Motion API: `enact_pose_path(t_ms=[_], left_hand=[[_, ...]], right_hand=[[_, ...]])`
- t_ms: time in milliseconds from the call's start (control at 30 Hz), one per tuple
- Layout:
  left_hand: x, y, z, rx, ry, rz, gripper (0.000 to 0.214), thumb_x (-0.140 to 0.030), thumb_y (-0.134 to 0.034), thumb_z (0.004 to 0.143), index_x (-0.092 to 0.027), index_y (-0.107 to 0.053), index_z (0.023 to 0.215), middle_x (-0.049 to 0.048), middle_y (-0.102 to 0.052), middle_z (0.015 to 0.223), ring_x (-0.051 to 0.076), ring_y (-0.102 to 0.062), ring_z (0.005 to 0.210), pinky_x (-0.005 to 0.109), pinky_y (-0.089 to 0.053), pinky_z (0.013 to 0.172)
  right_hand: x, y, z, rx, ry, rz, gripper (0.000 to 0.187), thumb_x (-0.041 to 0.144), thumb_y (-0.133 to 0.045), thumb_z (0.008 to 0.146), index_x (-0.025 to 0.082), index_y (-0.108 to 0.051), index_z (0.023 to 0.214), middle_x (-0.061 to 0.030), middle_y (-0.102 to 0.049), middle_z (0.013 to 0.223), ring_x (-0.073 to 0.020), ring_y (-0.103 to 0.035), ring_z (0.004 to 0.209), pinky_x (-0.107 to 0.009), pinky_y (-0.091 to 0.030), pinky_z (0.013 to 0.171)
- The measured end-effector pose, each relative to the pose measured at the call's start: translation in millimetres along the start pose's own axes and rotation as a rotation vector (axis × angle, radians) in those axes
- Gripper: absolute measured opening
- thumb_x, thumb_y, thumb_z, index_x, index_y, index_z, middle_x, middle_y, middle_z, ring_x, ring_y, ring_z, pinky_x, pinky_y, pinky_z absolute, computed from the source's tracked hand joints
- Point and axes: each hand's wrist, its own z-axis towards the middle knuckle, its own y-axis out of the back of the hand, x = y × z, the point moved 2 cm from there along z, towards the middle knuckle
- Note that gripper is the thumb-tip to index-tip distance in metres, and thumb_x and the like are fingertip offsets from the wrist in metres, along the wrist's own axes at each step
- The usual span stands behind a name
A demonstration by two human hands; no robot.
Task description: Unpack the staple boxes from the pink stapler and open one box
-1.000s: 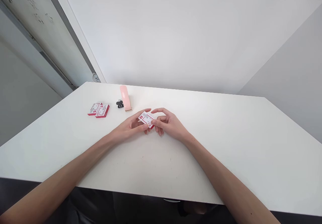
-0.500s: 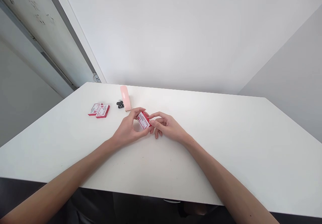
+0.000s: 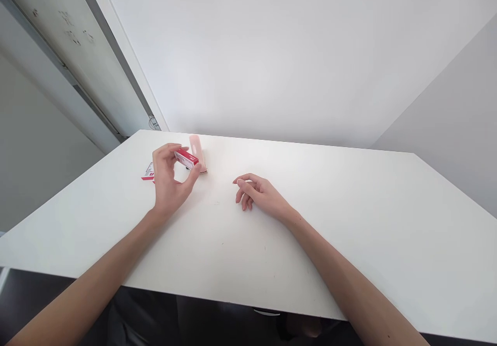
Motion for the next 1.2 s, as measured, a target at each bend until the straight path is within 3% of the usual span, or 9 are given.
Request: enact_pose_path(t_ms=[167, 333, 500, 633, 800, 933, 1200], left_hand=[[17.0, 27.7, 5.6, 0.009, 0.071, 0.107, 0.059, -0.035, -0.077, 0.086, -0.025, -0.047, 0.136, 0.0112, -0.06, 0.139, 0.028, -0.059, 0.128, 0.046, -0.045, 0.11], [32.4, 48.8, 1.7, 0.182, 0.121, 0.177, 0.074, -0.033, -0.08, 0.078, -0.025, -0.043, 0.141, 0.011, -0.062, 0.136, 0.029, -0.061, 0.126, 0.044, -0.051, 0.101], [47.6, 52.3, -5.4, 0.393, 0.214, 0.196, 0.095, -0.03, -0.078, 0.071, -0.027, -0.027, 0.151, 0.0106, -0.06, 0.13, 0.033, -0.058, 0.131, 0.047, -0.053, 0.097], [54.4, 49.2, -7.2, 0.493, 0.16, 0.231, 0.097, -0.03, -0.075, 0.071, -0.027, -0.022, 0.152, 0.0138, -0.046, 0.149, 0.035, -0.05, 0.14, 0.049, -0.051, 0.101], [57.3, 48.3, -5.0, 0.463, 0.15, 0.377, 0.089, -0.046, -0.077, 0.077, -0.025, -0.028, 0.149, 0.0148, -0.045, 0.149, 0.037, -0.05, 0.135, 0.055, -0.046, 0.106], [61.7, 47.0, -2.8, 0.401, 0.154, 0.478, 0.074, -0.047, -0.068, 0.085, -0.021, -0.034, 0.145, 0.0178, -0.048, 0.142, 0.037, -0.052, 0.127, 0.057, -0.044, 0.105], [57.9, 45.6, -1.1, 0.306, 0.1, 0.526, 0.063, -0.049, -0.067, 0.089, -0.019, -0.041, 0.139, 0.0168, -0.052, 0.139, 0.035, -0.052, 0.125, 0.054, -0.041, 0.107]], right_hand=[[0.2, 1.1, -0.5, 0.002, -0.003, 0.022, 0.047, 0.065, -0.055, 0.1, 0.022, -0.066, 0.115, -0.0037, -0.073, 0.086, -0.0143, -0.066, 0.064, -0.031, -0.054, 0.064], [0.3, 2.3, 0.0, 0.01, 0.01, 0.057, 0.047, 0.065, -0.052, 0.101, 0.022, -0.065, 0.114, -0.0039, -0.072, 0.088, -0.0141, -0.066, 0.065, -0.031, -0.055, 0.064], [0.8, 2.3, 1.3, 0.019, -0.001, 0.064, 0.047, 0.064, -0.051, 0.102, 0.021, -0.065, 0.114, -0.0044, -0.072, 0.089, -0.0144, -0.067, 0.066, -0.03, -0.055, 0.064], [2.5, 2.2, 2.2, 0.025, -0.004, 0.06, 0.046, 0.063, -0.05, 0.103, 0.021, -0.065, 0.114, -0.0044, -0.073, 0.089, -0.0147, -0.067, 0.066, -0.03, -0.056, 0.065], [4.4, 2.3, 2.4, 0.032, -0.003, 0.061, 0.045, 0.062, -0.049, 0.103, 0.021, -0.065, 0.113, -0.0045, -0.074, 0.088, -0.0146, -0.067, 0.066, -0.03, -0.055, 0.065], [4.4, 2.3, 2.5, 0.032, 0.0, 0.057, 0.044, 0.061, -0.049, 0.104, 0.021, -0.065, 0.113, -0.0041, -0.074, 0.088, -0.0142, -0.067, 0.066, -0.029, -0.055, 0.065], [3.3, 1.7, 1.7, 0.035, 0.011, 0.041, 0.047, 0.063, -0.049, 0.103, 0.02, -0.066, 0.113, -0.005, -0.074, 0.09, -0.0147, -0.068, 0.067, -0.03, -0.056, 0.065]])
